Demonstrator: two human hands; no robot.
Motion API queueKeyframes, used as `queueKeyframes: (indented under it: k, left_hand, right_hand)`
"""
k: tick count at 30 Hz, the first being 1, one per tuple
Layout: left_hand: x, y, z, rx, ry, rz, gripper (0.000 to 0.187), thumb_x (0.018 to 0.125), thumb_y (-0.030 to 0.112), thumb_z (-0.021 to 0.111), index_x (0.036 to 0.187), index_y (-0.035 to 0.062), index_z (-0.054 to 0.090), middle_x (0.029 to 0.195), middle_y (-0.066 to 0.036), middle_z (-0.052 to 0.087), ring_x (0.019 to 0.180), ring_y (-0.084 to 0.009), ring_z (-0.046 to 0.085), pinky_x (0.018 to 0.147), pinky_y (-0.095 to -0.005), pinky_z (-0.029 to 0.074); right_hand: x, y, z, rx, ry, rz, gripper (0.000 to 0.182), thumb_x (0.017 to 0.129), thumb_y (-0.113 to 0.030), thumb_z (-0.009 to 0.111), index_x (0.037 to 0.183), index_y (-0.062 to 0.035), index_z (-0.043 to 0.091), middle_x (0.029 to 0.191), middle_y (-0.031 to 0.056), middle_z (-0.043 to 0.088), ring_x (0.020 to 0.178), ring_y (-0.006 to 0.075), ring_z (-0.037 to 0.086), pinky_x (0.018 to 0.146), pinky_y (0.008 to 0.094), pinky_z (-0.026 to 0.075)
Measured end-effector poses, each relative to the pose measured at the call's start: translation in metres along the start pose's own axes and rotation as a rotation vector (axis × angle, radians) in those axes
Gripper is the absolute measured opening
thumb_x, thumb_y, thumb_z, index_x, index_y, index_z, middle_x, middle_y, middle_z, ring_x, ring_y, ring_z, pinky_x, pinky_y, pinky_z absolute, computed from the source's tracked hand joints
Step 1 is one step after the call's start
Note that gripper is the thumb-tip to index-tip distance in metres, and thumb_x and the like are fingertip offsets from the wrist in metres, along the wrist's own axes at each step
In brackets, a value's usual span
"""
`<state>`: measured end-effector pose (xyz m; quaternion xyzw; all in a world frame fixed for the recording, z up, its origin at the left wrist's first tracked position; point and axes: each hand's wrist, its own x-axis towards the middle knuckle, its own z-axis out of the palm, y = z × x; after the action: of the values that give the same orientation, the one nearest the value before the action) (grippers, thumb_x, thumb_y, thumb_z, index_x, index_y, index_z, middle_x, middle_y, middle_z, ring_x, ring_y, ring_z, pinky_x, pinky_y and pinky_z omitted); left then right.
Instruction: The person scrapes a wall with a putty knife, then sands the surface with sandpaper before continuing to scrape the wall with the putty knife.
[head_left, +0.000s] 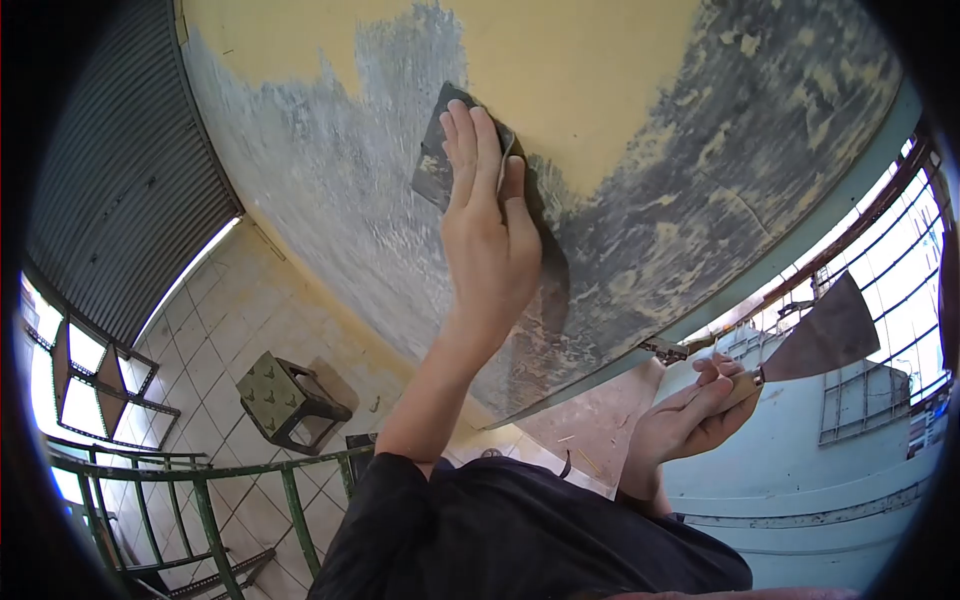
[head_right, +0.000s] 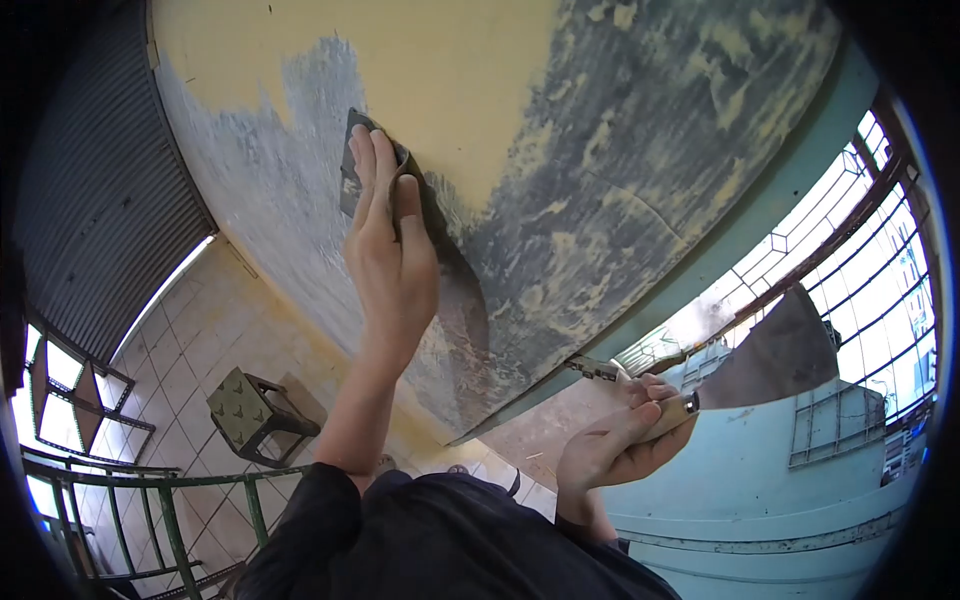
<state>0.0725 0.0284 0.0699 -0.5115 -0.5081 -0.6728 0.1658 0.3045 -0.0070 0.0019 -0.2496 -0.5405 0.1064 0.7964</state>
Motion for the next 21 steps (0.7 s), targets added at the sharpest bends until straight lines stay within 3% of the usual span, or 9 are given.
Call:
queueKeyframes:
  k: [2, 4, 5, 8, 10, 11, 12, 14, 21]
  left_hand:
    - [-0.018, 0.006, 0.003, -0.006, -0.008, 0.015, 0.055, 0.094, -0.008, 0.05, 0.147, -0.0115, 0.036, 0.156, -0.035, 0.027, 0.147, -0.047, 0.024, 0.119, -0.0433, 0.026]
    - [-0.066, 0.015, 0.014, -0.066, -0.083, 0.029, 0.051, 0.099, -0.003, 0.049, 0.149, -0.0089, 0.036, 0.156, -0.032, 0.028, 0.148, -0.0448, 0.024, 0.119, -0.0422, 0.026]
    - [-0.07, 0.017, 0.015, -0.073, -0.084, 0.035, 0.051, 0.099, -0.003, 0.049, 0.149, -0.0089, 0.036, 0.156, -0.032, 0.028, 0.148, -0.0448, 0.024, 0.119, -0.0422, 0.026]
    - [-0.066, 0.016, 0.011, -0.153, -0.151, 0.024, 0.054, 0.097, -0.005, 0.049, 0.149, -0.0107, 0.034, 0.156, -0.035, 0.027, 0.148, -0.0478, 0.021, 0.12, -0.0452, 0.024]
    - [-0.02, -0.004, 0.0, -0.105, -0.136, 0.042, 0.064, 0.087, -0.008, 0.051, 0.146, -0.0178, 0.029, 0.154, -0.044, 0.019, 0.145, -0.0595, 0.014, 0.119, -0.0605, 0.016]
    - [-0.014, -0.008, -0.004, -0.13, -0.157, 0.056, 0.072, 0.078, -0.01, 0.051, 0.146, -0.0195, 0.028, 0.152, -0.046, 0.019, 0.144, -0.0631, 0.013, 0.118, -0.0633, 0.015]
    - [-0.022, -0.005, -0.003, -0.134, -0.16, 0.061, 0.072, 0.078, -0.01, 0.051, 0.146, -0.0195, 0.028, 0.152, -0.046, 0.019, 0.144, -0.0631, 0.013, 0.118, -0.0633, 0.015]
    - [-0.063, 0.007, 0.003, -0.101, -0.256, 0.067, 0.062, 0.09, -0.007, 0.051, 0.148, -0.016, 0.03, 0.154, -0.044, 0.02, 0.145, -0.0571, 0.017, 0.12, -0.0526, 0.02]
    - [-0.026, 0.003, 0.001, -0.119, -0.193, 0.044, 0.061, 0.09, -0.008, 0.052, 0.147, -0.0155, 0.032, 0.155, -0.04, 0.023, 0.147, -0.0529, 0.018, 0.121, -0.0521, 0.019]
  right_hand:
    - [-0.004, -0.008, 0.012, -0.141, 0.059, -0.034, 0.031, 0.108, -0.012, 0.039, 0.133, 0.0055, 0.035, 0.122, 0.0156, 0.051, 0.118, 0.0257, 0.054, 0.09, 0.0385, 0.051]
    - [-0.009, -0.005, 0.019, -0.156, 0.081, -0.06, 0.032, 0.109, -0.013, 0.038, 0.134, 0.0062, 0.037, 0.129, 0.0178, 0.052, 0.122, 0.0258, 0.054, 0.098, 0.0396, 0.049]
    - [-0.011, -0.004, 0.023, -0.169, 0.099, -0.079, 0.033, 0.11, -0.015, 0.036, 0.135, 0.007, 0.038, 0.136, 0.02, 0.053, 0.125, 0.0258, 0.055, 0.105, 0.0408, 0.048]
    - [-0.009, -0.004, 0.032, -0.228, 0.062, -0.117, 0.035, 0.11, -0.014, 0.034, 0.137, 0.008, 0.035, 0.142, 0.0217, 0.05, 0.13, 0.0264, 0.053, 0.112, 0.0429, 0.045]
    - [-0.008, -0.006, 0.031, -0.252, 0.03, -0.125, 0.036, 0.11, -0.014, 0.032, 0.138, 0.0087, 0.034, 0.143, 0.0225, 0.049, 0.135, 0.0281, 0.049, 0.113, 0.0441, 0.045]
    - [-0.009, -0.007, 0.029, -0.261, 0.026, -0.11, 0.037, 0.109, -0.012, 0.032, 0.139, 0.0094, 0.031, 0.145, 0.0248, 0.045, 0.136, 0.0316, 0.046, 0.113, 0.0463, 0.044]
    - [-0.01, -0.008, 0.028, -0.268, 0.021, -0.096, 0.038, 0.108, -0.011, 0.032, 0.139, 0.0101, 0.029, 0.147, 0.027, 0.041, 0.138, 0.0351, 0.044, 0.112, 0.0485, 0.043]
    - [-0.015, -0.005, 0.026, -0.262, 0.053, -0.105, 0.039, 0.108, -0.011, 0.032, 0.14, 0.0104, 0.028, 0.147, 0.0271, 0.041, 0.138, 0.0355, 0.044, 0.113, 0.0488, 0.043]
    - [-0.013, -0.006, 0.027, -0.364, 0.063, -0.12, 0.042, 0.108, -0.012, 0.031, 0.142, 0.011, 0.024, 0.146, 0.0288, 0.042, 0.137, 0.0392, 0.045, 0.11, 0.0483, 0.047]
